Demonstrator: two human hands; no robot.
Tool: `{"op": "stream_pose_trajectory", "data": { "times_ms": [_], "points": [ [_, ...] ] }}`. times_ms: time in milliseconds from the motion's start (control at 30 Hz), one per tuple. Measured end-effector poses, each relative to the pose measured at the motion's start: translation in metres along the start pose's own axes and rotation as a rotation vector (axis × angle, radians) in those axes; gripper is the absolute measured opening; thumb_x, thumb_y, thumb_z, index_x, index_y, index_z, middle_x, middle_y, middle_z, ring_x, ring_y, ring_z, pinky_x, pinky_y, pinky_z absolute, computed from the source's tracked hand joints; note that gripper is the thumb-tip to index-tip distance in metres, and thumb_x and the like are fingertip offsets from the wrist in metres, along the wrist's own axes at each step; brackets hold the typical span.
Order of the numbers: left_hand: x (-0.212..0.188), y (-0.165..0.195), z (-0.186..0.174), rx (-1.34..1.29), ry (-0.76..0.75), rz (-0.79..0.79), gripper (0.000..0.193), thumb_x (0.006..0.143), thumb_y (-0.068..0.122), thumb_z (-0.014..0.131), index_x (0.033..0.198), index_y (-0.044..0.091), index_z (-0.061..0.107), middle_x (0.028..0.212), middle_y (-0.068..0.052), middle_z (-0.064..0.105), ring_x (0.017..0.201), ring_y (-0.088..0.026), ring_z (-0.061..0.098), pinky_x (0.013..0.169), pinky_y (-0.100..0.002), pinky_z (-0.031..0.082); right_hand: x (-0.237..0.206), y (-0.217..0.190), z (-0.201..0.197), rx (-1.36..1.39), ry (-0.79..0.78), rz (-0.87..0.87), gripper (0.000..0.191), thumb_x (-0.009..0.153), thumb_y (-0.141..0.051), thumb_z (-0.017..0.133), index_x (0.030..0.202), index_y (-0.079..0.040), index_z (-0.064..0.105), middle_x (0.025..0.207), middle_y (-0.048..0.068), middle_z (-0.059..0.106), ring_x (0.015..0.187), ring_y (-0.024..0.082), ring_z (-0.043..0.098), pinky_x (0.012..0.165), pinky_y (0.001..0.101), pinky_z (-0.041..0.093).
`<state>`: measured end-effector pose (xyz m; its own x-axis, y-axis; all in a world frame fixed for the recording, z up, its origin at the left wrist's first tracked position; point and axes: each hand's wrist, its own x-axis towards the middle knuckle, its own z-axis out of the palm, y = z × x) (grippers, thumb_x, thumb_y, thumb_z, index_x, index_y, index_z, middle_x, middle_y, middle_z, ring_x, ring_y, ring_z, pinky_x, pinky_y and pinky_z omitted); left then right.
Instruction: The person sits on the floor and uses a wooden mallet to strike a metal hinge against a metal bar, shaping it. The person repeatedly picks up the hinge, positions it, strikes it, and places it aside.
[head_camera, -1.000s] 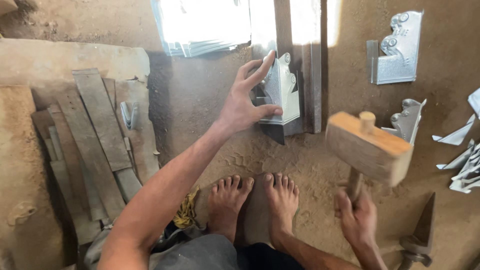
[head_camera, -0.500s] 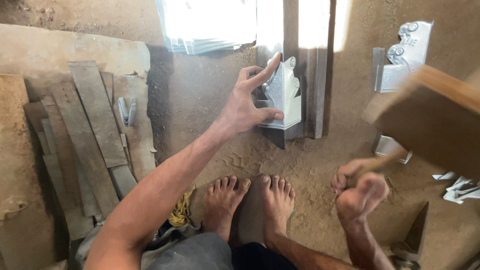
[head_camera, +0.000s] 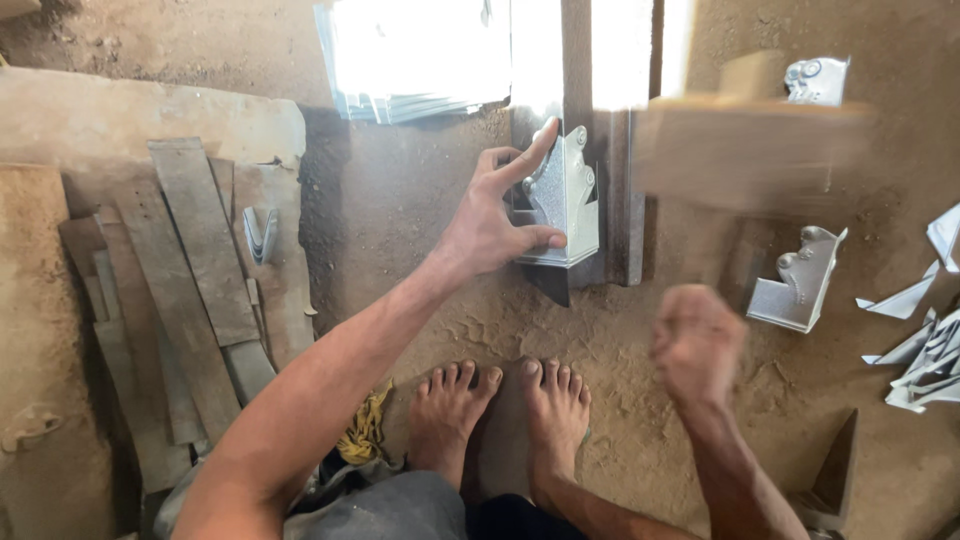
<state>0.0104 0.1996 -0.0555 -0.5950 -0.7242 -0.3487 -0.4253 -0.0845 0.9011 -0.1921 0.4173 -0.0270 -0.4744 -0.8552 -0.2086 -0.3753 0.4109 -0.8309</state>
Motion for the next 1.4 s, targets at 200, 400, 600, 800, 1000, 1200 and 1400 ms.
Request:
{"op": "stream_pose_trajectory", "data": {
  "times_ms": [200,400,600,800,1000,1200,1400],
  "points": [
    [0.001,0.002,0.001,0.002,-0.011,-0.04,0.123,0.054,0.032,0.101,0.152,0.053,0.029,0.149,-0.015,0.041,0.138,-0.034,0.047,0.118,-0.055,0.04,0.007,-0.009,-0.004,0.09,0.008,-0.033,0.056,0.115,-0.048,0.034,0.081,-0.008,0.055,0.062,0.0,0.049,0.046,0.006,0.048,0.035,0.024,0.042],
    [0.001,0.002,-0.002,-0.007,-0.024,-0.017,0.124,0.057,0.027,0.102,0.153,0.053,0.028,0.151,-0.016,0.041,0.141,-0.034,0.044,0.12,-0.056,0.037,0.018,-0.023,0.0,0.521,0.217,-0.104,0.05,0.111,-0.051,0.035,0.086,-0.012,0.056,0.058,-0.003,0.046,0.042,0.005,0.042,0.037,0.0259,0.036],
    [-0.002,0.023,0.002,-0.112,-0.06,-0.189,0.129,0.061,0.023,0.096,0.159,0.04,0.015,0.159,-0.017,0.025,0.141,-0.036,0.042,0.114,-0.055,0.042,0.019,-0.024,-0.004,0.084,0.065,0.431,0.055,0.108,-0.053,0.034,0.077,-0.011,0.053,0.054,-0.001,0.047,0.038,0.011,0.042,0.028,0.0292,0.034],
    [0.004,0.083,0.014,-0.359,0.176,-0.564,0.125,0.059,0.0,0.085,0.159,0.019,0.013,0.155,-0.021,0.03,0.138,-0.039,0.041,0.113,-0.057,0.046,-0.045,0.015,-0.017,0.229,0.143,0.423,0.058,0.108,-0.057,0.033,0.08,-0.01,0.051,0.055,-0.001,0.046,0.039,0.011,0.042,0.031,0.0301,0.037],
    [-0.017,0.088,0.002,0.501,-0.325,0.493,0.08,0.069,0.013,0.086,0.141,0.025,0.053,0.15,-0.004,0.053,0.149,-0.022,0.04,0.129,-0.065,0.012,-0.086,0.035,-0.028,0.36,0.232,0.501,0.056,0.112,-0.051,0.038,0.086,-0.004,0.051,0.058,0.004,0.046,0.045,0.012,0.041,0.039,0.0299,0.034],
    [0.001,0.038,-0.003,0.742,0.226,0.767,0.089,0.071,0.014,0.078,0.149,0.036,0.04,0.162,-0.001,0.037,0.157,-0.021,0.025,0.134,-0.056,0.01,-0.096,0.036,-0.019,0.259,0.124,0.434,0.053,0.112,-0.044,0.04,0.081,-0.003,0.053,0.057,0.004,0.048,0.046,0.012,0.044,0.039,0.0295,0.036],
    [-0.009,-0.024,0.003,-0.09,-0.015,0.245,0.116,0.064,0.061,0.093,0.155,0.02,0.032,0.155,-0.015,0.031,0.152,-0.036,0.032,0.126,-0.06,0.037,-0.085,0.025,-0.015,0.194,0.09,0.201,0.047,0.111,-0.042,0.044,0.078,-0.011,0.056,0.059,0.001,0.052,0.044,0.007,0.047,0.036,0.0238,0.038]
  ]
}}
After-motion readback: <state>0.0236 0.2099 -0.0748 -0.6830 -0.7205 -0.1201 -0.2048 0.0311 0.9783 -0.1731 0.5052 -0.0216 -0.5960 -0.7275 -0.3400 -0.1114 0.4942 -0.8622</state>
